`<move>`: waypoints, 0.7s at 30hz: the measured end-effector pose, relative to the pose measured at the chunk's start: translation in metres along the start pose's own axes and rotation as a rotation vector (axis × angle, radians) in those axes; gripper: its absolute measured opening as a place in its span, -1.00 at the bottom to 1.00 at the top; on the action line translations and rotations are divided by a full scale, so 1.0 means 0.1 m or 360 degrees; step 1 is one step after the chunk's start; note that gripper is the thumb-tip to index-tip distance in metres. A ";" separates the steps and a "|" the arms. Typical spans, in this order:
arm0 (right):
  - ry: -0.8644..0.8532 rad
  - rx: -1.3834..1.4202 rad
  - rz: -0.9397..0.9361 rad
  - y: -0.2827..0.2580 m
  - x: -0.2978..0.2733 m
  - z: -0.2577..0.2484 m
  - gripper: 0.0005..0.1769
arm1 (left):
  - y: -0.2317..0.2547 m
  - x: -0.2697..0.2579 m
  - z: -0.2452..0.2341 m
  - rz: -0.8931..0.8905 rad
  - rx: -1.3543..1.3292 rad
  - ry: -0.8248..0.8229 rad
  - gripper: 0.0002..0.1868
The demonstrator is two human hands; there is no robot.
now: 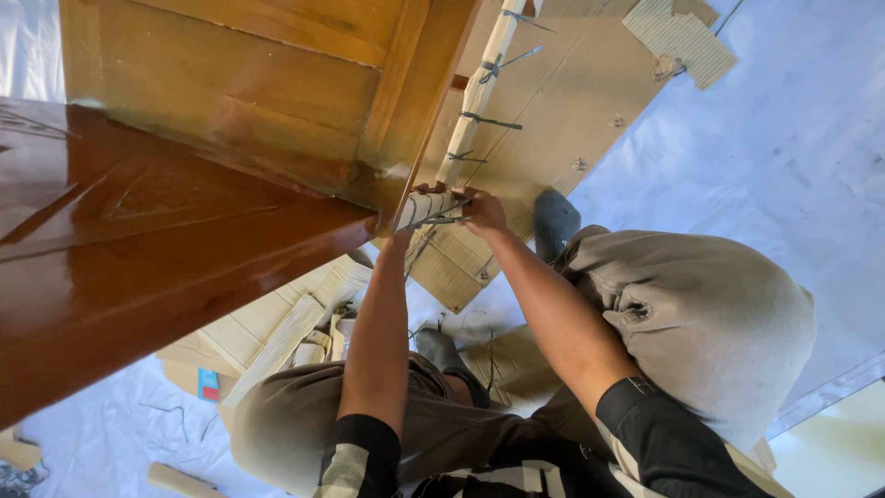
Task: Wrapping the legs of a wooden furniture piece with cardboard and securing it with plastic ties.
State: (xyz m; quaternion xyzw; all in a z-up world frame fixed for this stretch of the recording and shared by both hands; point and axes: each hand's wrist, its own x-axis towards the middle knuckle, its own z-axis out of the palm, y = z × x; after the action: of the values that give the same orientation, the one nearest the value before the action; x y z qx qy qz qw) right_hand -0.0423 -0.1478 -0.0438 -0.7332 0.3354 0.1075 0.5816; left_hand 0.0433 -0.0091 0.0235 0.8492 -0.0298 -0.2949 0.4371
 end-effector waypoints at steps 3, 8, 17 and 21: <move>0.0082 0.0240 0.0041 0.43 0.19 0.28 -0.66 | -0.14 -0.02 -0.04 -0.0072 0.0241 0.0163 -0.71; 0.0215 0.0225 0.0108 0.54 0.07 0.10 -0.69 | -0.42 0.00 -0.11 -0.0192 0.0631 0.0438 -0.75; 0.0393 0.0093 0.0214 0.81 -0.24 0.39 -0.82 | -1.79 0.24 0.38 -0.0572 0.0829 0.0376 -0.78; 0.0433 0.0065 0.0155 0.78 -0.39 0.41 -0.81 | -1.52 -0.12 0.34 -0.0488 0.0601 0.0419 -0.78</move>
State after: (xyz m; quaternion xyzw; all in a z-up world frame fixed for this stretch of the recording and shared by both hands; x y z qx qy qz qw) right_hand -0.1101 -0.1030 -0.0957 -0.7119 0.4484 0.0284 0.5397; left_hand -0.0162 0.0632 -0.1016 0.9412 0.1018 -0.2338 0.2215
